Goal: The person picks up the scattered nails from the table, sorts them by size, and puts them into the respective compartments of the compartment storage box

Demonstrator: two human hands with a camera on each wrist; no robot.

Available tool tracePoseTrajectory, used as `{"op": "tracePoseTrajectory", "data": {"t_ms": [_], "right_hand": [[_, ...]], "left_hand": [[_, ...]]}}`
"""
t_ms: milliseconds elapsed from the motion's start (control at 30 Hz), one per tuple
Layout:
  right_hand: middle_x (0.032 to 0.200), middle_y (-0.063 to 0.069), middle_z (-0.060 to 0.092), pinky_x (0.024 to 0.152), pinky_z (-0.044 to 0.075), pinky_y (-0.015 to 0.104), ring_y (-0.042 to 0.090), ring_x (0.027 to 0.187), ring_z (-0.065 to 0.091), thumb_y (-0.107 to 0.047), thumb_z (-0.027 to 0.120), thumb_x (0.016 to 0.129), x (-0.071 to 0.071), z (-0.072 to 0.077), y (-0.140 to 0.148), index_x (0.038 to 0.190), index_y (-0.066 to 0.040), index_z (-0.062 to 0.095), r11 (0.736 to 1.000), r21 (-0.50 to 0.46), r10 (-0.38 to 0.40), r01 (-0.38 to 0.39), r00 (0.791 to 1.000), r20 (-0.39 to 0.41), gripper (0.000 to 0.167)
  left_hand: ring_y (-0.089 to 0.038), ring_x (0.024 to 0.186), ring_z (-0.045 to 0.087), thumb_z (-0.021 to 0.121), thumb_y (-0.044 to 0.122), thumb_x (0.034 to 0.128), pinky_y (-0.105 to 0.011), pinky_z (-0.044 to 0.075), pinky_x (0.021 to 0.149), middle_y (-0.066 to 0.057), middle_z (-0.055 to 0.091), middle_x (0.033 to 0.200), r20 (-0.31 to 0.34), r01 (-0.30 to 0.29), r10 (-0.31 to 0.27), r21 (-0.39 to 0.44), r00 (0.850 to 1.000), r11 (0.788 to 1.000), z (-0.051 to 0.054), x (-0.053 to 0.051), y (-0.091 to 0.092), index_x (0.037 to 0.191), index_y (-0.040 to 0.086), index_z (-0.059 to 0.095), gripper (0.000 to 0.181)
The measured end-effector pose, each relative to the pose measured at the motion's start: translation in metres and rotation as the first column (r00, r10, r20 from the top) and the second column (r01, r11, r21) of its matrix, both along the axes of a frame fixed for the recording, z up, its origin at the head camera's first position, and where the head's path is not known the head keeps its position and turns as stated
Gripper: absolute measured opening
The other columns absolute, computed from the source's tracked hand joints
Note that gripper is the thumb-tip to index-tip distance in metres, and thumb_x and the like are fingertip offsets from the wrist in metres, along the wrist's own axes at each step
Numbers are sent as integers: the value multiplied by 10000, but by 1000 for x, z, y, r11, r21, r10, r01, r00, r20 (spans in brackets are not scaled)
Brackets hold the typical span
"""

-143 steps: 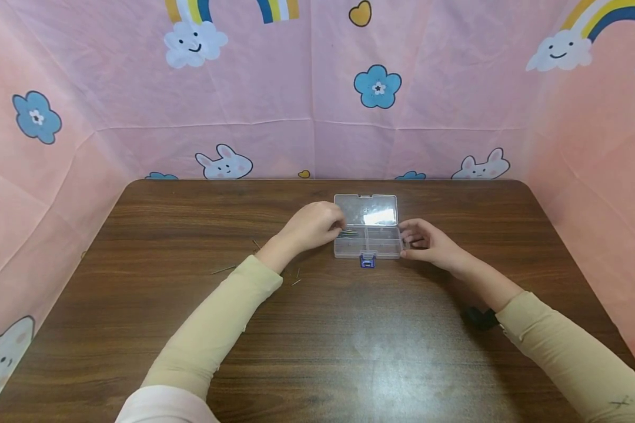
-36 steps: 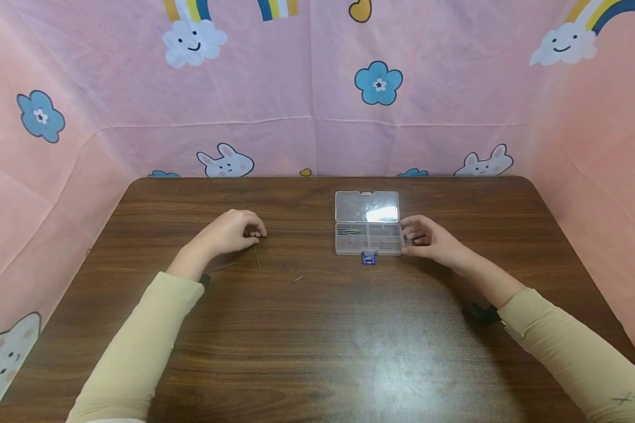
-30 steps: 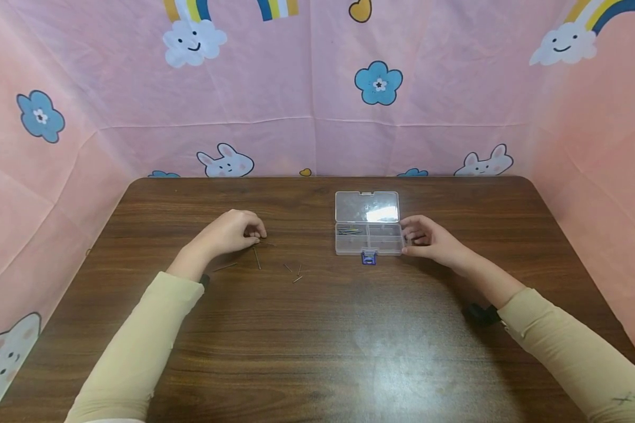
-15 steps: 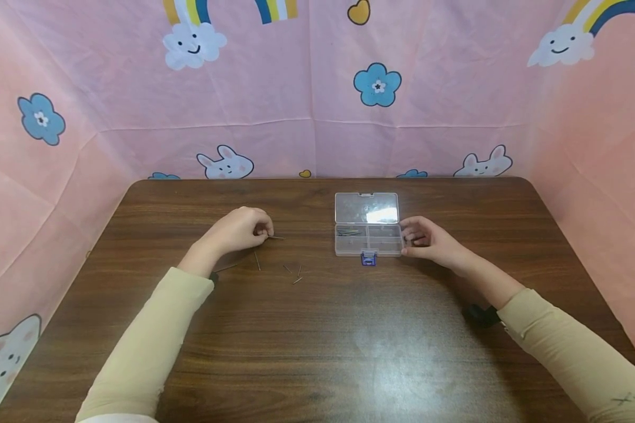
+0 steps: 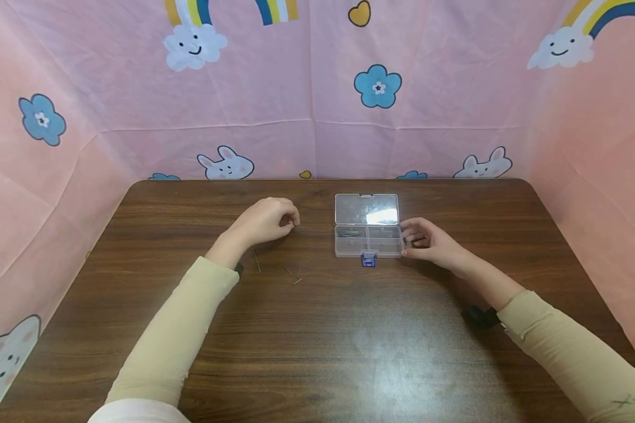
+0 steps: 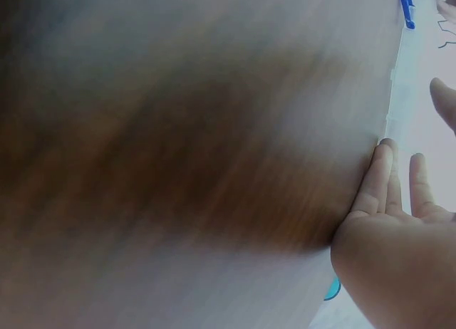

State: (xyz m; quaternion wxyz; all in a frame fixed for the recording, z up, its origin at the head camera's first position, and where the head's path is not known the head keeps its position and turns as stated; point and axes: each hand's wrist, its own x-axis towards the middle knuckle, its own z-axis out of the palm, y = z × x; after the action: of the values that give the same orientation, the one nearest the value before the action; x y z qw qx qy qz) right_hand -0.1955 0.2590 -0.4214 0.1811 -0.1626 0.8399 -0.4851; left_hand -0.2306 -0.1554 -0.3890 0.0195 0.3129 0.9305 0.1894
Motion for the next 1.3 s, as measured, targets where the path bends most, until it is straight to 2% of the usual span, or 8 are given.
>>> {"op": "tracePoseTrajectory", "data": {"t_ms": [467,733,1067,1300], "right_hand": [[1373,249,576,985,461,144,268,1224,551,-31,735,968,-2,-1,-1,1494,19,464,1000,-2,3,-3,1000,-4,594],[1371,248,578,979,457,135,273,1229,551,-32,736,967,-1,-2,0,1496,18,465,1000,6,-4,4,1000,-6,597],[1369,243,578,976,457,136,237,1213,551,-33,739,967,0,0,-1,1491,17,468,1000,2,-8,8,1000,-7,592],[1372,244,577,995,467,185,297,1241,556,-43,735,971,2,2,-2,1497,23,461,1000,-8,0,0,1000,-9,596]], "left_hand": [[-212,907,684,660,-21,952,-380,580,872,-42,752,997,-55,58,-58,-6,997,998,-2,-9,47,982,69,784,156],[-187,945,710,679,14,979,-354,595,893,-18,771,1020,-64,83,-85,-22,994,996,-4,-9,74,985,104,796,148],[-198,993,735,681,-6,960,-352,598,938,-39,787,1039,-66,133,-135,-30,989,991,-6,-10,95,991,87,799,154],[-190,979,733,675,-17,949,-344,602,920,-39,786,1027,-53,150,-152,-44,987,988,-8,-9,104,976,87,801,166]]}}
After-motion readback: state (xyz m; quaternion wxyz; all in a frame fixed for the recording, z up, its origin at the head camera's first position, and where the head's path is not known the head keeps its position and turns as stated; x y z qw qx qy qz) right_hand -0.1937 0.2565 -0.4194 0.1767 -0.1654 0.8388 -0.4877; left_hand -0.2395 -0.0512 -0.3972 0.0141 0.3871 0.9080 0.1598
